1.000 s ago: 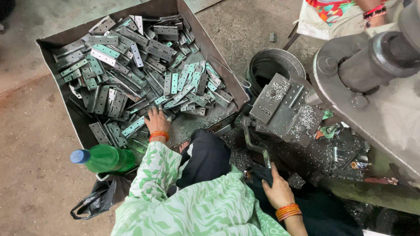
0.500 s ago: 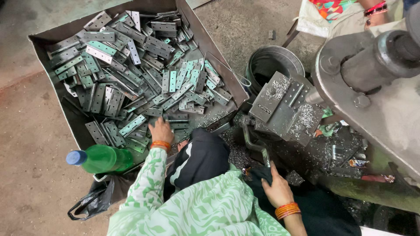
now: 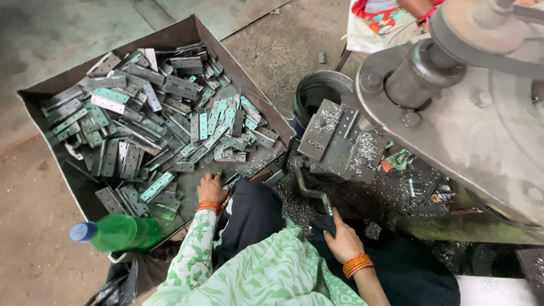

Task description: The person picks up metal brackets from a bin and positions them one by one into a machining fixture to perform a fabrication task.

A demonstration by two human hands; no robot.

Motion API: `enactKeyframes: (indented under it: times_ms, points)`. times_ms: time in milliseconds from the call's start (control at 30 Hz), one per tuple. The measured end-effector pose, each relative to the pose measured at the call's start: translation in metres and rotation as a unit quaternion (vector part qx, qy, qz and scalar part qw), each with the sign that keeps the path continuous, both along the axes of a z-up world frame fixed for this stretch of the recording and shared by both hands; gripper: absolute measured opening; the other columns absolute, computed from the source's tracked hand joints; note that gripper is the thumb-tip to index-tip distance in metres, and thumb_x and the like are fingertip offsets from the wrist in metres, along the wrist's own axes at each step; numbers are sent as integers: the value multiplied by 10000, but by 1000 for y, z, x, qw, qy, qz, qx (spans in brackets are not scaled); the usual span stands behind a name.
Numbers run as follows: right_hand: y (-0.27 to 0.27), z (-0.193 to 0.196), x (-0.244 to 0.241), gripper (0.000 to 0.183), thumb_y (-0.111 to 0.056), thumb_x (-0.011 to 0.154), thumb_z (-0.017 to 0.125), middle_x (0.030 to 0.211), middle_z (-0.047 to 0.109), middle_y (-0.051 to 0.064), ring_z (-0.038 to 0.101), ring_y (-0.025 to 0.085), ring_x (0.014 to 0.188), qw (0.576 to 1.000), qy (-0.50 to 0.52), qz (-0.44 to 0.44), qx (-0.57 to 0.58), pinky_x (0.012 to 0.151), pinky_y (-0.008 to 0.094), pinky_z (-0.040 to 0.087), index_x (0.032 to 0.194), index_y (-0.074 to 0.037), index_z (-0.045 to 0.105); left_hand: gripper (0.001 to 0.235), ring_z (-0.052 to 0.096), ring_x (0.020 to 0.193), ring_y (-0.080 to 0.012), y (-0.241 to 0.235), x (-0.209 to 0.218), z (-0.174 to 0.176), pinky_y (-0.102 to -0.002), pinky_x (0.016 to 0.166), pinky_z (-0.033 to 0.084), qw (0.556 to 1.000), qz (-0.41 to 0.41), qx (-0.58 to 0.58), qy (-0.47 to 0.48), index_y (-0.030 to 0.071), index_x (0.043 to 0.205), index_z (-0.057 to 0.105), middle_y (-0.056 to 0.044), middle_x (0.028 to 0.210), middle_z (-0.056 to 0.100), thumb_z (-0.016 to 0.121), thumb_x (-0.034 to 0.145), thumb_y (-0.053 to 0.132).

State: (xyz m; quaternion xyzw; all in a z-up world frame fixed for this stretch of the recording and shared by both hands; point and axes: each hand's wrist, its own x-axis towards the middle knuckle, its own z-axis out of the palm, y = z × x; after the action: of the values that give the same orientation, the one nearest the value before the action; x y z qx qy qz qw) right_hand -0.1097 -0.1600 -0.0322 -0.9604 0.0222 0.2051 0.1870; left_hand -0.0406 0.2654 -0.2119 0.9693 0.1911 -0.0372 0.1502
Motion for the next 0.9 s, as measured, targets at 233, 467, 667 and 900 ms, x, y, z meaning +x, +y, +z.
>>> enactKeyframes:
  times_ms: [233, 467, 667, 900]
  points:
    - [3, 8, -3, 855, -350, 875, 674, 1305, 638, 216, 642, 404, 1167, 1000, 21, -13, -5, 994, 483, 530, 1596, -201, 238, 575, 657, 1039, -398, 28, 4, 8, -516, 883, 543, 987, 29, -118, -105, 174, 1285, 671, -166, 1148, 678, 761, 717, 183]
    - [4, 20, -5, 841, -316, 868, 680, 1330, 623, 198, 653, 399, 1149, 999, 19, -19, 24, 985, 477, 537, 1583, -200, 254, 408, 678, 978, -403, -10, 23, 71, -493, 844, 546, 968, -13, -81, -238, 123, 1211, 692, -174, 1035, 702, 720, 807, 74]
    - [5, 25, -7, 841, -314, 880, 673, 1291, 636, 188, 653, 392, 1142, 999, 34, -23, 18, 983, 476, 537, 1592, -195, 240, 603, 709, 819, -294, -112, 62, 195, -419, 759, 566, 915, -51, -269, -295, 181, 1342, 660, -129, 938, 724, 812, 765, 96]
    - [1, 9, -8, 864, -309, 870, 692, 1257, 642, 235, 654, 413, 1126, 1000, 6, -11, 19, 967, 498, 540, 1590, -163, 237, 474, 657, 979, -395, -250, 102, 184, -457, 855, 534, 876, -99, -317, -348, 70, 1232, 675, -200, 1111, 683, 796, 774, 69]
